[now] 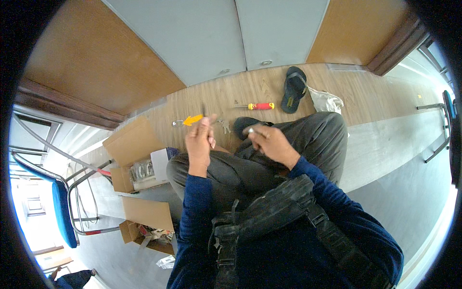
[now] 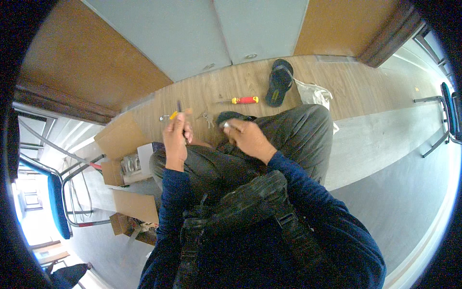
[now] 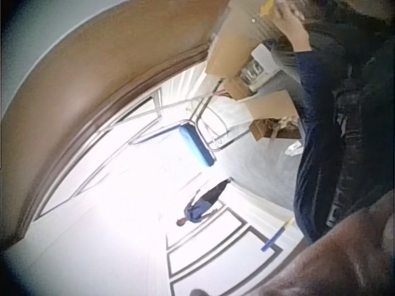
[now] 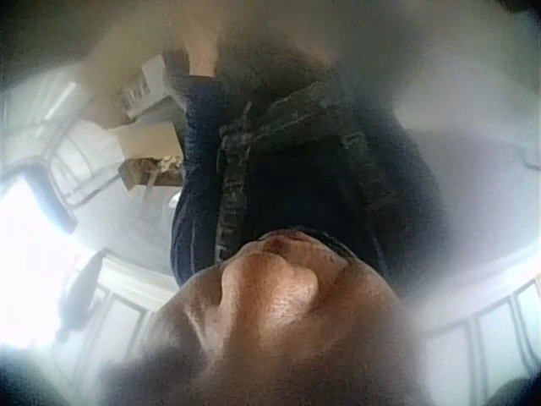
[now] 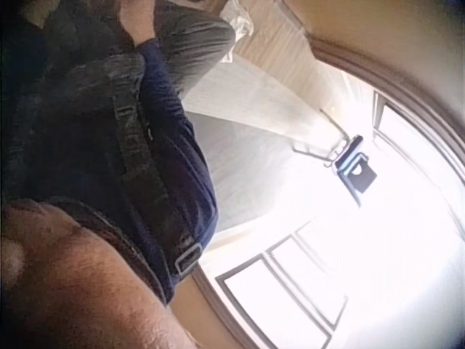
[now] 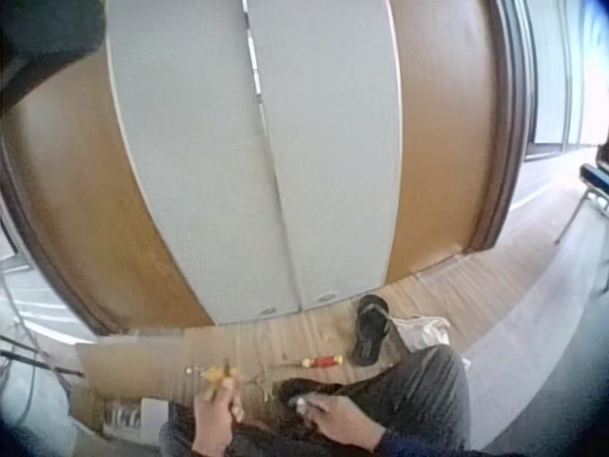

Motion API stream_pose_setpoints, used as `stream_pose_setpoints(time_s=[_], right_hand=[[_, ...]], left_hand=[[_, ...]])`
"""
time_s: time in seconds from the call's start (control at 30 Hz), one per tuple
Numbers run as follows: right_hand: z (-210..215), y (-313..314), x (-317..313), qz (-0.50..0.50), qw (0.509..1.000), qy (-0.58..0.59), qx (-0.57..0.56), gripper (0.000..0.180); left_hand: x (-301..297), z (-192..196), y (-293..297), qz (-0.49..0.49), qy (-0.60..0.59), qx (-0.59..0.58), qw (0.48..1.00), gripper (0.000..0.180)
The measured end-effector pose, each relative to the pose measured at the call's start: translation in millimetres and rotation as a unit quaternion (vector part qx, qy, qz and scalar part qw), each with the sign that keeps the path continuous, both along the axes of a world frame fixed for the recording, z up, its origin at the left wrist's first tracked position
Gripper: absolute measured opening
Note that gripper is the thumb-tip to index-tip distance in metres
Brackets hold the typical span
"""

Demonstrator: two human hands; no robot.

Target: The person sits on the floor and installs a lock mechanism into a cabinet door. They use a screwdriver to secure the lock and handle various small parts from a cardboard box.

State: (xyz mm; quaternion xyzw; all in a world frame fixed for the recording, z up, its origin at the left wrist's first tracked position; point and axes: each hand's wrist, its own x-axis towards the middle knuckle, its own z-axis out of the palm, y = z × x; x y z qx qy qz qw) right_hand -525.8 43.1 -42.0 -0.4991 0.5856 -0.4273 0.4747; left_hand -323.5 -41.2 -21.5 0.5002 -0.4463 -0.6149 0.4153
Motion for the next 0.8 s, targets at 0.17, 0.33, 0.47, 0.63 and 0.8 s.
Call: stream_pose_setpoints(time_s=[0.17,0.33,0.47,0.63,0.8], right_hand=[[38,-8,-27,-0.024,0.982,0.129,-0.138,0.022],[85,-11,-30,0.017,0.952,0.174,-0.250,0.021],[99,-15,-31,0.076,0.944,0.188,-0.261,0.022],[93,-14,-30,0.108,0.927,0.225,-0.282,0.021],[93,-9,-24,0.148,0.929,0.236,-0.242,0.021]], left_hand=[[-7,42,32,-0.091,-0.246,-0.296,0.919,0.022],[-4,64,38,-0.126,-0.316,-0.369,0.865,0.020],[-3,73,38,-0.141,-0.328,-0.405,0.842,0.019],[-7,77,40,-0.178,-0.336,-0.399,0.834,0.019],[-9,79,44,-0.191,-0.371,-0.425,0.804,0.016]])
